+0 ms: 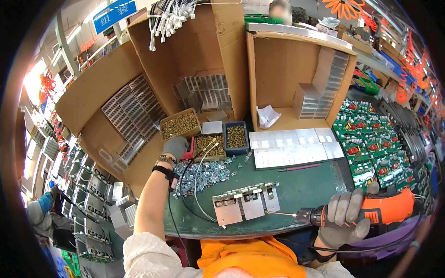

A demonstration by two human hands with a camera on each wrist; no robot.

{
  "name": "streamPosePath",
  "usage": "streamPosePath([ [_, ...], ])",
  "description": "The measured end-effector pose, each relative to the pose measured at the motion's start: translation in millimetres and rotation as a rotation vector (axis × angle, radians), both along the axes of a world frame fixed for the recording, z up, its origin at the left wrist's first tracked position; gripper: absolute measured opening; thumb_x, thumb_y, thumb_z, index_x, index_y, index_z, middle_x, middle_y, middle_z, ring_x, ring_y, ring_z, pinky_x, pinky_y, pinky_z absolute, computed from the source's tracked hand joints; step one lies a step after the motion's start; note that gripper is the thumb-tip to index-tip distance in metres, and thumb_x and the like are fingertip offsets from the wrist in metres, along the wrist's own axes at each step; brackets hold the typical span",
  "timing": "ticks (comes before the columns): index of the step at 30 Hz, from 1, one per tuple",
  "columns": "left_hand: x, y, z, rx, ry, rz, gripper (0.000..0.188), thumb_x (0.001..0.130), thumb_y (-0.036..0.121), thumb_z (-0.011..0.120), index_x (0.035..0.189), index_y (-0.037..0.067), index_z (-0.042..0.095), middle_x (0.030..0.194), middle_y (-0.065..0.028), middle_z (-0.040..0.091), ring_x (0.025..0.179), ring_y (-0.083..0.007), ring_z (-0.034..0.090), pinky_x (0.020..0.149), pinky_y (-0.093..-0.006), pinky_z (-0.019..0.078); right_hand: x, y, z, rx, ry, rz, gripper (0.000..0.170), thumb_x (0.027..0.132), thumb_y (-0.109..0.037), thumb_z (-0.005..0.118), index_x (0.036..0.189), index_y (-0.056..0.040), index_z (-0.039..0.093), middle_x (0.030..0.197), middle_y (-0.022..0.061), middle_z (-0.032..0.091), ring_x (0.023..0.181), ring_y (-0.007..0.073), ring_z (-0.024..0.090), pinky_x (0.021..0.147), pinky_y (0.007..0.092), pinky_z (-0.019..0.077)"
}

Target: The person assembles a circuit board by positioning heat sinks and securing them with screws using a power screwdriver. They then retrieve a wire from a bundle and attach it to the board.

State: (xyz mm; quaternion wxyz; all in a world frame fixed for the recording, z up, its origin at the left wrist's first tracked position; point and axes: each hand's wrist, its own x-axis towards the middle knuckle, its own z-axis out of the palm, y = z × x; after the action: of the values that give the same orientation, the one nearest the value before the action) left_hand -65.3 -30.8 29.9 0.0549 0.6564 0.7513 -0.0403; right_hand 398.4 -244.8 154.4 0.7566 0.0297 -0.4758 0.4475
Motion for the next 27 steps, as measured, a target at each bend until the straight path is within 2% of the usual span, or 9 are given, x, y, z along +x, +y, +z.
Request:
streamPosePath([
  [3, -1.1, -22.3, 9.9, 0.128, -0.166, -0.025, 0.02, 0.084, 0.019, 0.061, 0.101, 0.015, 0.073, 0.101, -0.0108, 0.07, 0.098, -0.0275, 0.066, 0.085, -0.0374, 0.0516, -4.0, -3.0, -0.8, -0.013, 0.04, -0.036, 0.06, 0.088, -0.014, 0.064, 0.138, 0.0006, 0.032, 0.063, 0.001, 0.043, 0.041, 0.0076, 0.042, 0.039, 0.0233, 0.0354],
  [5, -1.1, -31.3, 11.5, 0.239, -0.422, 0.08, 0.02, 0.084, 0.021, 0.064, 0.101, 0.016, 0.072, 0.101, -0.0107, 0.07, 0.095, -0.0278, 0.066, 0.084, -0.0374, 0.0507, -3.5, -4.4, 0.4, -0.009, 0.071, -0.037, 0.059, 0.087, -0.015, 0.066, 0.135, 0.0002, 0.034, 0.063, 0.0009, 0.044, 0.041, 0.0078, 0.042, 0.039, 0.0234, 0.0356],
  [6, -4.1, -33.4, 6.6, 0.336, -0.589, 0.037, 0.017, 0.084, 0.014, 0.065, 0.099, 0.009, 0.071, 0.095, -0.0094, 0.071, 0.088, -0.0241, 0.067, 0.08, -0.0346, 0.0508, -2.5, -5.4, 1.0, -0.013, 0.07, -0.04, 0.059, 0.087, -0.015, 0.066, 0.135, 0.0002, 0.034, 0.063, 0.0009, 0.044, 0.041, 0.0078, 0.042, 0.039, 0.0234, 0.0356],
  [7, -2.8, -36.2, 3.1, 0.333, -0.591, 0.036, 0.017, 0.084, 0.014, 0.065, 0.099, 0.009, 0.071, 0.095, -0.0094, 0.071, 0.088, -0.0241, 0.067, 0.08, -0.0346, 0.0508, -1.3, -6.5, 1.5, -0.029, 0.067, -0.042, 0.059, 0.087, -0.015, 0.067, 0.133, 0.0, 0.034, 0.062, 0.0003, 0.044, 0.041, 0.0076, 0.042, 0.039, 0.0232, 0.0355],
  [8, 2.7, -42.2, 8.9, 0.418, -0.796, 0.035, 0.016, 0.084, 0.01, 0.065, 0.098, 0.006, 0.07, 0.091, -0.0078, 0.07, 0.084, -0.0201, 0.065, 0.077, -0.032, 0.0502, -0.5, -6.7, 2.6, -0.044, 0.065, -0.044, 0.059, 0.086, -0.016, 0.068, 0.132, -0.0002, 0.035, 0.061, -0.0003, 0.044, 0.041, 0.0074, 0.041, 0.039, 0.0231, 0.0354],
  [10, 29.3, -71.0, 43.8, 0.53, -1.088, -0.066, 0.012, 0.083, -0.003, 0.064, 0.094, -0.001, 0.067, 0.084, -0.0034, 0.066, 0.077, -0.0114, 0.058, 0.072, -0.0246, 0.0472, -3.0, -5.0, 10.8, -0.013, 0.06, -0.015, 0.058, 0.086, -0.016, 0.069, 0.13, -0.0004, 0.036, 0.06, -0.001, 0.043, 0.041, 0.007, 0.041, 0.039, 0.0232, 0.0356],
  [14, 97.8, -152.8, 93.1, 0.455, -1.201, -0.585, 0.019, 0.077, -0.01, 0.062, 0.088, 0.004, 0.068, 0.09, -0.0054, 0.067, 0.078, -0.013, 0.061, 0.069, -0.0251, 0.0481, -11.3, -3.4, 41.6, 0.076, -0.002, 0.013, 0.068, 0.089, -0.017, 0.067, 0.143, -0.0005, 0.031, 0.06, -0.0036, 0.044, 0.044, 0.006, 0.041, 0.04, 0.0234, 0.0349],
  [17, 130.3, -193.3, 109.5, 0.464, -1.163, -0.799, 0.024, 0.071, -0.011, 0.063, 0.089, 0.005, 0.068, 0.091, -0.0078, 0.068, 0.078, -0.0161, 0.063, 0.067, -0.026, 0.0485, -19.8, 9.5, 55.9, 0.164, -0.036, 0.191, 0.067, 0.086, -0.02, 0.071, 0.139, -0.0034, 0.034, 0.063, -0.0024, 0.052, 0.051, 0.0076, 0.053, 0.043, 0.0234, 0.0415],
  [27, 147.8, -217.5, 100.3, 0.525, -1.184, -0.806, 0.021, 0.072, -0.005, 0.068, 0.088, 0.009, 0.068, 0.092, -0.0085, 0.069, 0.078, -0.0226, 0.064, 0.067, -0.03, 0.0494, -48.8, 6.2, 50.2, 0.112, 0.053, 0.232, 0.074, 0.085, -0.028, 0.073, 0.143, -0.0081, 0.031, 0.064, -0.0015, 0.055, 0.051, 0.0102, 0.055, 0.048, 0.026, 0.0493],
])
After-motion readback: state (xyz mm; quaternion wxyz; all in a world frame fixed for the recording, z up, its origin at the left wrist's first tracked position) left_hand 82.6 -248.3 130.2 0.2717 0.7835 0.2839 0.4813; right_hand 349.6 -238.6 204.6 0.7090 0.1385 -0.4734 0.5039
